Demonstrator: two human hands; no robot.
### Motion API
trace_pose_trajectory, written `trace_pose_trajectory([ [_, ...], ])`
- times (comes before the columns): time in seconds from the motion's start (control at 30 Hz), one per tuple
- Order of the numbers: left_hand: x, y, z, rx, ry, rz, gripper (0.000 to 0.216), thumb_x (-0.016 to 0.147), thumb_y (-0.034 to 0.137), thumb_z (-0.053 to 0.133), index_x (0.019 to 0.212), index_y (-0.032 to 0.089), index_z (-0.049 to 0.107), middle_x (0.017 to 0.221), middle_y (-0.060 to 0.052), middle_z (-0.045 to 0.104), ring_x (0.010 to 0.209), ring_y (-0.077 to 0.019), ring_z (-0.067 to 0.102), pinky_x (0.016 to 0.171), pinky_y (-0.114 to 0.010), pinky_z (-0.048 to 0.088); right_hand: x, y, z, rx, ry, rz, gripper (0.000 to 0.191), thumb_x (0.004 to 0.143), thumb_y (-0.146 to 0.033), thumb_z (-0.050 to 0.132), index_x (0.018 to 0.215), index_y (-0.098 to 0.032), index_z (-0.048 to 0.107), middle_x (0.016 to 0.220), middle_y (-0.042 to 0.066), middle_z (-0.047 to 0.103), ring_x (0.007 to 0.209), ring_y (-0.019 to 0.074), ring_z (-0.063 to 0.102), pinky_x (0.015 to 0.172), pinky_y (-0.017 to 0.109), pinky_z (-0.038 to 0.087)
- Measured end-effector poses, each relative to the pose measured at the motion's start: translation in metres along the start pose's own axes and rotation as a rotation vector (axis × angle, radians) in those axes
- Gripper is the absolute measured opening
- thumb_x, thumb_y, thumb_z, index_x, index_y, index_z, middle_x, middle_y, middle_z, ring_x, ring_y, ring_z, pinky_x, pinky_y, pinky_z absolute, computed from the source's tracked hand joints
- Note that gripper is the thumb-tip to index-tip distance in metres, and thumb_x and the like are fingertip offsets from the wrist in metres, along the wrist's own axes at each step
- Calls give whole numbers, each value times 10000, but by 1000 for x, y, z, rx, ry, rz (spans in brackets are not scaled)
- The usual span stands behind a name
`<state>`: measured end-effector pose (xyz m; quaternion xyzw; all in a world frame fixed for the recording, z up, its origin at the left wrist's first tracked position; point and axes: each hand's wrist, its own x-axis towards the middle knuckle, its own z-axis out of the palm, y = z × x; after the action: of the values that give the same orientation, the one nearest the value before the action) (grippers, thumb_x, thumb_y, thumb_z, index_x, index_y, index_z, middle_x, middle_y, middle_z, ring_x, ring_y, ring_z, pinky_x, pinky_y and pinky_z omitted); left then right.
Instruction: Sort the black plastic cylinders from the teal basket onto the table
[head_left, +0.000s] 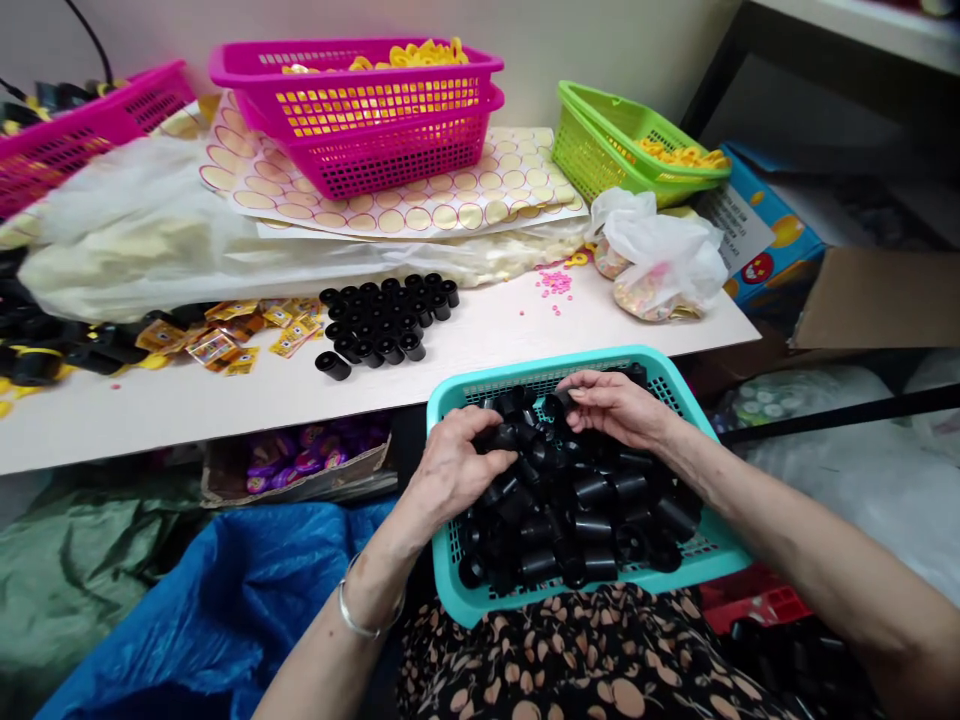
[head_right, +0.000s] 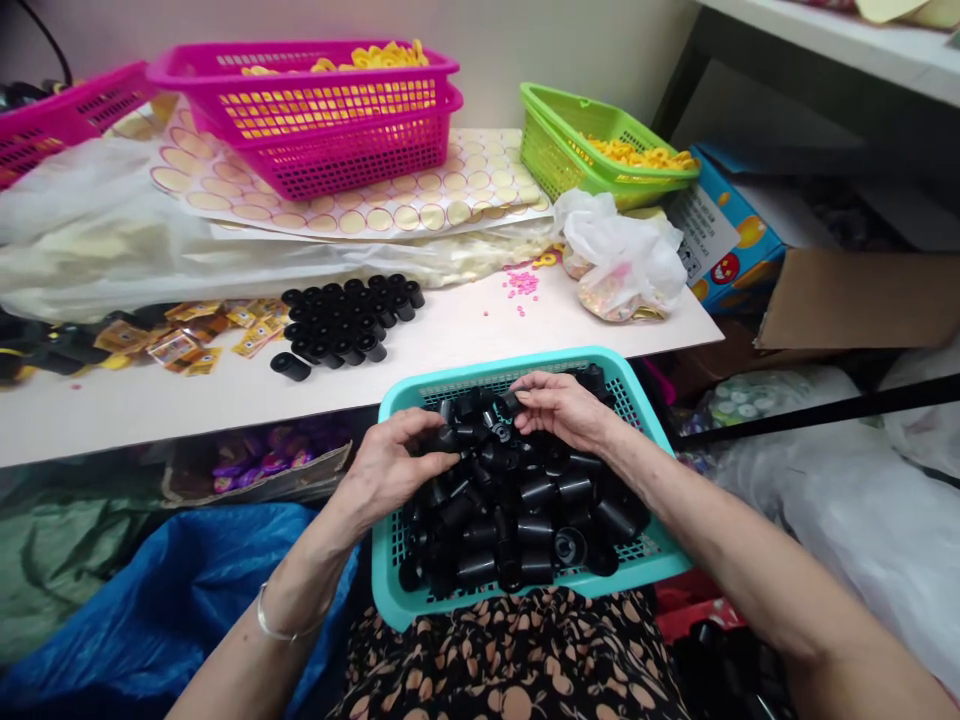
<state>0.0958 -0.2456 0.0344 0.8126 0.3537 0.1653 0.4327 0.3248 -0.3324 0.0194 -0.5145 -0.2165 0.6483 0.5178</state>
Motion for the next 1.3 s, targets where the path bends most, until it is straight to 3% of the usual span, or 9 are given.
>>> trace_pose_trajectory([
  [0.13,8,3,18,-163,-93,-56,182,687,225,642,861,176,638,749,17,593,652,-118,504,599,-239,387,-3,3,13,-18,-50,-31,279,698,-221,716,929,-138,584,714,7,628,582,110,626,566,234,519],
  [0.27,11,-2,27,-240,-116,-71,208,698,217,621,900,181,658,731,17,604,676,-130,528,596,-234,380,-4,7,22,-118,-43,-130,301,690,-237,730,936,-143,585,787,5,627,587,100,627,550,220,506],
  [0.67,14,-1,9,-125,-181,-50,154,702,251,641,820,180,709,693,13,528,675,-125,489,625,-240,358,-3,9,32,-266,-16,-184,339,707,-307,711,964,-153,551,766,7,620,610,120,627,602,266,517],
  [0.9,16,-1,-4,-254,-385,-78,229,747,291,607,911,162,704,703,11,564,649,-113,448,594,-231,330,-4,6,27,-298,-166,-193,308,740,-246,697,997,-159,552,807,9,631,686,122,632,676,267,512],
  [1.03,16,-3,-9,-320,-463,-58,267,778,333,580,935,159,708,649,22,522,604,-94,390,551,-222,295,-6,9,26,-252,-182,-214,322,736,-224,708,1012,-166,554,851,14,636,734,126,631,728,283,514],
  [1.2,17,-5,-1,-438,-420,-97,263,775,340,593,903,139,704,627,16,513,577,-83,412,535,-214,320,-7,17,30,-266,-150,-209,312,730,-233,712,1003,-186,567,862,7,641,762,127,622,729,275,502],
  [1.3,17,-6,10,-678,-248,-252,404,671,341,712,998,114,642,658,8,562,555,-94,498,533,-222,396,-5,20,36,-286,-78,-213,348,667,-243,754,970,-186,593,836,3,649,748,137,622,698,274,503],
])
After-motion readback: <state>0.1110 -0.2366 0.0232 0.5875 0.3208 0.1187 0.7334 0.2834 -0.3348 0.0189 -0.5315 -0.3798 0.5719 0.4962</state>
